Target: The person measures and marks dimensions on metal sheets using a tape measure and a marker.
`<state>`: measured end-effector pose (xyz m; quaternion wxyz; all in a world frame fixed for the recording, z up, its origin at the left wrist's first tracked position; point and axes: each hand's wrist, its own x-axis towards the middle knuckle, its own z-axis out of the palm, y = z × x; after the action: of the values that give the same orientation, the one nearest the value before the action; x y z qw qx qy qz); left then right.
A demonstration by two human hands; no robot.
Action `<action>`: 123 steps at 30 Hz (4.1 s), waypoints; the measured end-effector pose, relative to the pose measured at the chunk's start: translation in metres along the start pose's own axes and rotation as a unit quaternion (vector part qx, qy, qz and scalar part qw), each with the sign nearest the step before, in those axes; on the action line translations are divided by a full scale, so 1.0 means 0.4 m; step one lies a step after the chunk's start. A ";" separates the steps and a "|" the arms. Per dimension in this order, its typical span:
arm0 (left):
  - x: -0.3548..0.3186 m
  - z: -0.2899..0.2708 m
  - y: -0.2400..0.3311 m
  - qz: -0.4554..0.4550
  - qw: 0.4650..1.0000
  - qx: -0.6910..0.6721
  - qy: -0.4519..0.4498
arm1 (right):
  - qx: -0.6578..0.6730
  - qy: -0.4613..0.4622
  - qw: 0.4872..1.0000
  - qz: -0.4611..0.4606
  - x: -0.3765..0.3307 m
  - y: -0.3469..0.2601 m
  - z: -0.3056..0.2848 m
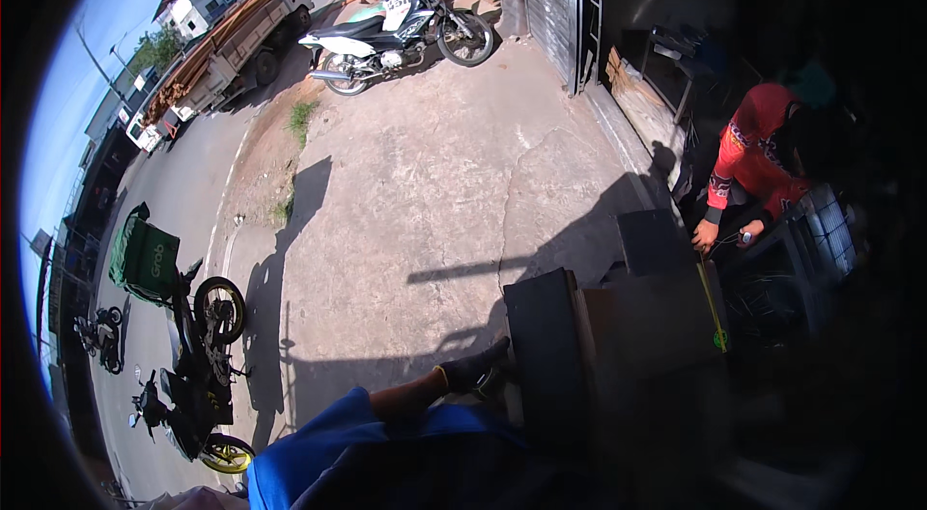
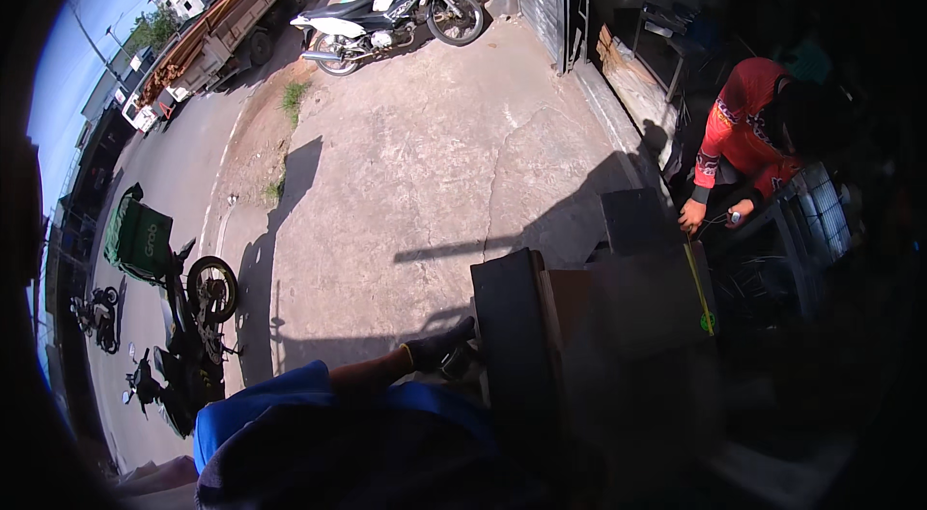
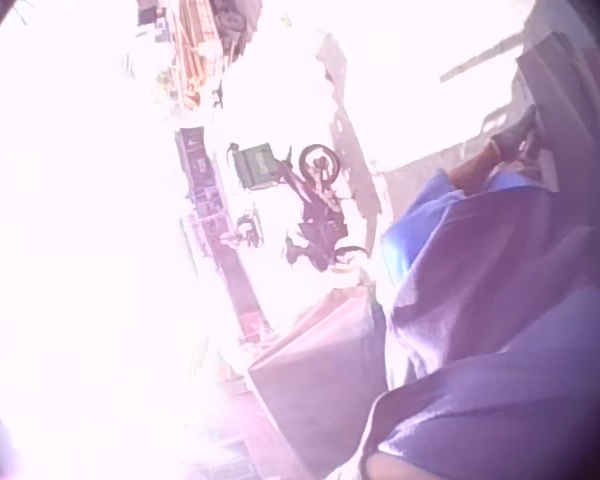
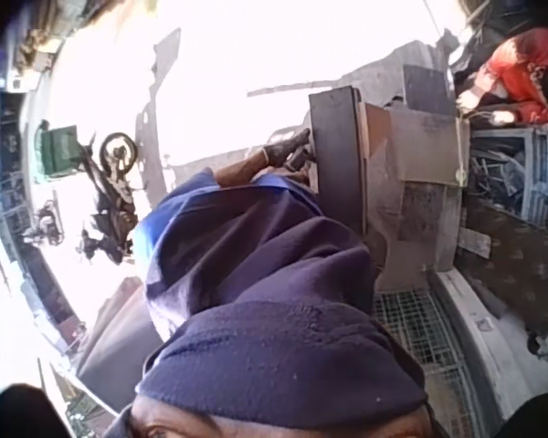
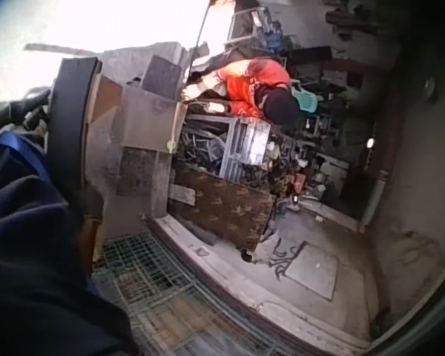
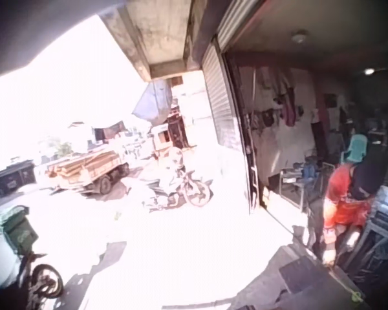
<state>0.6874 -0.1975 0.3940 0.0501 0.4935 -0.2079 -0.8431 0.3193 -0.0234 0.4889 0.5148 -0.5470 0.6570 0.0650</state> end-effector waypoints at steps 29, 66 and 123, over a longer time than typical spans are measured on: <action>1.050 -0.695 0.109 0.013 0.782 0.620 0.061 | 0.224 -0.125 0.943 0.214 0.884 0.431 0.775; 0.673 -0.226 0.328 0.093 0.614 0.719 -0.314 | 0.365 0.359 0.843 0.167 0.922 -0.095 0.767; 1.627 0.599 0.172 0.414 0.605 0.675 -0.083 | 0.385 0.604 0.694 0.073 0.999 1.117 -0.013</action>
<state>0.1443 -0.3763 -0.0042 0.0290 0.1766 -0.9034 -0.3898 0.0164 -0.1118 -0.0207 0.1664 -0.1731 0.8318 -0.5005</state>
